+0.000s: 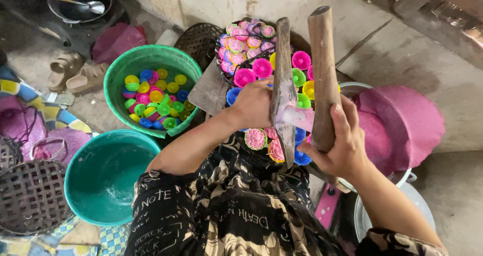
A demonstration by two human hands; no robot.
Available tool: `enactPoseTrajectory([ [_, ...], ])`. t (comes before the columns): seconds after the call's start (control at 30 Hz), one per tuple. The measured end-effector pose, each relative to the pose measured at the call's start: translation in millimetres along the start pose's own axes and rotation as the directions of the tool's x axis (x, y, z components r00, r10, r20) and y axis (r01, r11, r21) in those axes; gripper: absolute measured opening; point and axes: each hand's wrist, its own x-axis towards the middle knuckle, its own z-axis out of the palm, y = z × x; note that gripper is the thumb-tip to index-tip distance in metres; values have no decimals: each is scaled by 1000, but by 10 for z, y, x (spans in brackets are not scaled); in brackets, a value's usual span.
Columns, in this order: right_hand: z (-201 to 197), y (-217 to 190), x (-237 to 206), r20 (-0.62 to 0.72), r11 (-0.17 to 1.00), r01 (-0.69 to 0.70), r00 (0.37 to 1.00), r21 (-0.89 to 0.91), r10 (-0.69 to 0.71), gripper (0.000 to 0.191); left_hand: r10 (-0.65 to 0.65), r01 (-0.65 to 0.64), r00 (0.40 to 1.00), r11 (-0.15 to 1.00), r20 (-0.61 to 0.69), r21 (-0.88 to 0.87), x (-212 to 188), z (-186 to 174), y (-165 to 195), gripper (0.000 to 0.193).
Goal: The person uses a wooden mold and a wooden stick to scoop pink paste from a large bowl and press it into small colorful plastic molds arranged on a tray. The person repeatedly scoops, presses, and smooths the paste into each mold, filling them one by one.
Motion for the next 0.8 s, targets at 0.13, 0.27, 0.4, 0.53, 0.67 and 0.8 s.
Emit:
enactPoseTrajectory([
  [0.13,204,155,-22,3,998,-61,998,-2,61,117,-57,52,997,995,-58,-86,-80,59,-52,39],
  [0.27,255,469,46,157,990,-87,985,110,69,127,-195,188,979,976,-61,-107,-141,187,-203,41],
  [0.4,311,560,-49,678,46,-702,701,711,223,123,-310,316,949,939,63,-136,-160,50,-315,47],
  [0.53,360,449,-385,772,-229,-747,635,623,27,129,88,185,981,-137,174,-973,0,-572,-395,108],
  [0.67,316,486,-547,704,-272,-777,630,568,-328,132,248,-14,958,-453,-141,-892,395,-968,-229,116],
  [0.8,84,557,-501,775,-203,-830,558,520,-298,142,326,-72,929,-301,-174,-951,516,-931,-103,107],
])
